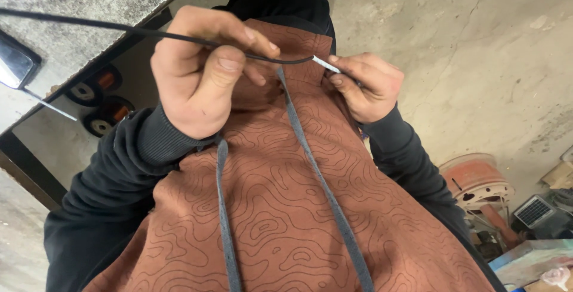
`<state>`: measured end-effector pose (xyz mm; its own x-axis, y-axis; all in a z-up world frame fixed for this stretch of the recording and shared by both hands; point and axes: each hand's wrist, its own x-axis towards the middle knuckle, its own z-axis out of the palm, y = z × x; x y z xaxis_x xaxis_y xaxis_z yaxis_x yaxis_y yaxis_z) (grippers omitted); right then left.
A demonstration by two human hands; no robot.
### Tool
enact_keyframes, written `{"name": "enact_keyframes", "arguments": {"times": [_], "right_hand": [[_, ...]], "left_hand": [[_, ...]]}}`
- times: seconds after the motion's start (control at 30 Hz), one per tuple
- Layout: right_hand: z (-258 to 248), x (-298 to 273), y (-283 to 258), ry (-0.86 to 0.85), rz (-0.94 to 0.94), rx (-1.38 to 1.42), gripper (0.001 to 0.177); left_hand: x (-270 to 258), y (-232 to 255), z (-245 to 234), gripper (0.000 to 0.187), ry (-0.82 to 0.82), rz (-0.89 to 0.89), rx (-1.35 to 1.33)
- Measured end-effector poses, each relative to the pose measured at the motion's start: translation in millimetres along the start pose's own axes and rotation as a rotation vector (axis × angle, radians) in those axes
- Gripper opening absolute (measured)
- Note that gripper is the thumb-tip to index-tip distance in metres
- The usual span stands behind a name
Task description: The person works on a motor stator, stripping the insulation from white wires using pliers and inserting them into the copper windings. They also handle black wires and use a white plastic tool to push the wires into the stator slots.
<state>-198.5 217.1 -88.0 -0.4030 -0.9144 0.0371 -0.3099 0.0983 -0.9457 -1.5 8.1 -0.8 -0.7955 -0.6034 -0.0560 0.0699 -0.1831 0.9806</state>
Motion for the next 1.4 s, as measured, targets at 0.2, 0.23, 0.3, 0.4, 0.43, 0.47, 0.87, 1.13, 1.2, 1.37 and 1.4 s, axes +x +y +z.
{"name": "enact_keyframes", "arguments": {"times": [0.2, 0.23, 0.3, 0.4, 0.43, 0.47, 0.87, 1.13, 1.2, 1.37, 1.4], "right_hand": [[-6.1, 5.5, 7.2, -0.086, -0.089, -0.005, 0.019], [-6.0, 6.7, 7.6, -0.086, -0.092, -0.003, 0.019], [-5.7, 7.8, 7.9, -0.137, -0.121, 0.007, 0.02], [-5.5, 7.5, 7.8, -0.107, -0.12, 0.04, 0.014], [-5.6, 7.4, 6.9, -0.106, -0.119, 0.041, 0.014], [-5.0, 6.4, 5.4, -0.135, -0.089, 0.051, 0.015], [-2.2, 5.3, -8.5, -0.133, -0.108, 0.071, 0.024], [-5.8, 25.6, -20.3, -0.114, -0.221, 0.032, 0.018], [-6.2, 27.4, -20.3, -0.151, -0.167, 0.011, 0.016], [-2.6, 42.6, -25.2, -0.188, -0.246, 0.053, 0.018], [-1.3, 48.5, -27.4, -0.21, -0.271, 0.069, 0.018]], "left_hand": [[9.2, 6.9, 2.8, 0.013, -0.148, -0.052, 0.205], [9.7, 7.4, 3.2, 0.013, -0.146, -0.051, 0.207], [10.5, 8.1, 4.1, 0.01, -0.237, -0.03, 0.336], [10.5, 6.9, 4.9, 0.008, -0.238, -0.046, 0.319], [10.3, 5.5, 4.0, 0.008, -0.239, -0.046, 0.32], [9.6, 4.7, 3.0, 0.009, -0.245, -0.049, 0.273], [18.8, -3.7, 12.5, 0.016, -0.288, 0.156, 0.252], [27.6, 5.6, 5.2, 0.017, -0.297, 0.116, 0.161], [23.7, -0.8, 5.6, 0.015, -0.285, 0.168, 0.186], [28.4, 9.3, 5.8, 0.021, -0.307, 0.109, 0.173], [32.6, 16.8, 3.3, 0.025, -0.309, 0.068, 0.145]]}}
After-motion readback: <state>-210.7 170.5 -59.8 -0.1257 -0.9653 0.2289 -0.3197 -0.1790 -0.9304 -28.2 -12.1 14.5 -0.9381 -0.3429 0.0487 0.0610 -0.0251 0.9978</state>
